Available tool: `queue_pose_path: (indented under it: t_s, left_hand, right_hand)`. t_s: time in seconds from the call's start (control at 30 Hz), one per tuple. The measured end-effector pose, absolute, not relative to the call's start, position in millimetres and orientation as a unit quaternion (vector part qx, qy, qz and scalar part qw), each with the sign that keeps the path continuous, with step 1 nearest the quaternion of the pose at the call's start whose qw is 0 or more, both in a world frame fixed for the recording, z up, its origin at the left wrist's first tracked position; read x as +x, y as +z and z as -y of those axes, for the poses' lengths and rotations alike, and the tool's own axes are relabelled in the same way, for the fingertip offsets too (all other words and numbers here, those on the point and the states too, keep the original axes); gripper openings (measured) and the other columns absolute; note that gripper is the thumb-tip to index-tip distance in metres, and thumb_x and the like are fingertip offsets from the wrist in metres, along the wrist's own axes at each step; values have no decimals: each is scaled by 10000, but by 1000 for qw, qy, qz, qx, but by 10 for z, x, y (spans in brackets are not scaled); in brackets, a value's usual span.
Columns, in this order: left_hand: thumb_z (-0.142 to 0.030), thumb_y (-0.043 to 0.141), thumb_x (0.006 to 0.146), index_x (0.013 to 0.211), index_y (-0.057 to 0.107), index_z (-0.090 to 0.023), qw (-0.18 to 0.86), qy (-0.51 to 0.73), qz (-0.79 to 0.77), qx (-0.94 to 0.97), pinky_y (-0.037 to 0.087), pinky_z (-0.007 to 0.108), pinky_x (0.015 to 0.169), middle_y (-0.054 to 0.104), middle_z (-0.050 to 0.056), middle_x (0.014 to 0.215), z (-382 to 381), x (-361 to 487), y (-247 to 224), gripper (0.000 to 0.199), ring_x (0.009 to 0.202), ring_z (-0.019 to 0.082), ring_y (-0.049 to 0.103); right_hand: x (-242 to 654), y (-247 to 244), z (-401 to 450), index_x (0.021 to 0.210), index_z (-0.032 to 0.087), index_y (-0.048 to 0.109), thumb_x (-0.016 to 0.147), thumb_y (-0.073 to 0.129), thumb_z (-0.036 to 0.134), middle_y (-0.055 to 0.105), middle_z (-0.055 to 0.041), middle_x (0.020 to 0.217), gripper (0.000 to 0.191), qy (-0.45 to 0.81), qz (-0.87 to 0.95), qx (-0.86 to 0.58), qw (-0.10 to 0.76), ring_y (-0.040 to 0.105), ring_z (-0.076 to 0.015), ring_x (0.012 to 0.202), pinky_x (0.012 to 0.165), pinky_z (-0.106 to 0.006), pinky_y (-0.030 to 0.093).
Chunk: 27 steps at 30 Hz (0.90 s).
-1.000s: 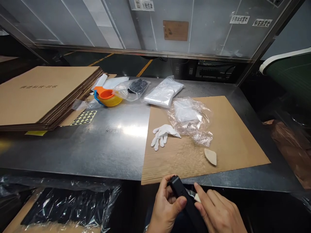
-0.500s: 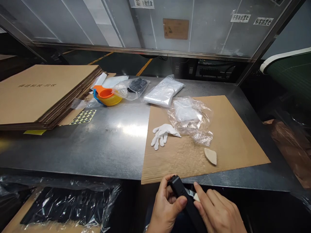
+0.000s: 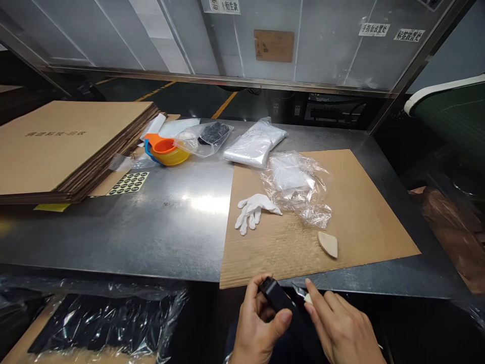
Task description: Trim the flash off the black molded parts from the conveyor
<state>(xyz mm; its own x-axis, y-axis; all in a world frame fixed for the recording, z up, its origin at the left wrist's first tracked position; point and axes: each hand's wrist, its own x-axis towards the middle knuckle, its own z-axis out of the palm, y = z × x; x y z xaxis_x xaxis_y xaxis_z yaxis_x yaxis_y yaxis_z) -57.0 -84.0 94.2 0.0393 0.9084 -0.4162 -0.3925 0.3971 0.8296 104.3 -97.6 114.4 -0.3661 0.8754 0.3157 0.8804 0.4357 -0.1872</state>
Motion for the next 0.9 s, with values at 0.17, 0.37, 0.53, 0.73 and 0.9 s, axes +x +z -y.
queue_pose_path:
  t_s: [0.17, 0.37, 0.53, 0.73, 0.9]
  left_hand:
    - [-455, 802, 552, 1048, 460, -174, 695, 473, -487, 237, 455, 247, 614, 661, 38, 772, 830, -543, 976, 665, 666, 144, 581]
    - [-455, 815, 529, 1035, 467, -176, 698, 471, -486, 233, 445, 218, 600, 655, 11, 717, 831, -525, 997, 675, 650, 128, 582]
    - [-458, 822, 511, 1024, 467, -186, 703, 469, -483, 229, 428, 207, 577, 635, -16, 675, 840, -524, 993, 681, 621, 120, 582]
    - [-445, 821, 522, 1036, 466, -182, 707, 464, -478, 238, 423, 206, 582, 660, 6, 715, 850, -522, 984, 677, 638, 126, 593]
    - [-462, 813, 524, 1048, 463, -172, 711, 456, -475, 246, 430, 217, 601, 693, 57, 805, 853, -533, 980, 694, 664, 140, 605]
  right_hand:
    - [1079, 1185, 960, 1143, 47, 593, 959, 330, 237, 590, -45, 637, 373, 92, 802, -543, 229, 593, -134, 534, 463, -230, 461]
    - [1070, 1306, 957, 1160, 38, 579, 947, 338, 213, 604, -62, 664, 366, 115, 813, -525, 225, 596, -147, 550, 471, -243, 475]
    - [1043, 1326, 957, 1134, 37, 599, 947, 330, 211, 598, -60, 640, 371, 85, 825, -516, 212, 590, -143, 528, 456, -232, 470]
    - [1010, 1338, 947, 1127, 27, 602, 946, 337, 205, 578, -50, 610, 367, 62, 829, -513, 213, 574, -136, 507, 435, -226, 452]
    - [993, 1344, 935, 1115, 21, 609, 948, 330, 203, 568, -45, 592, 373, 35, 832, -507, 223, 562, -131, 491, 429, -223, 440]
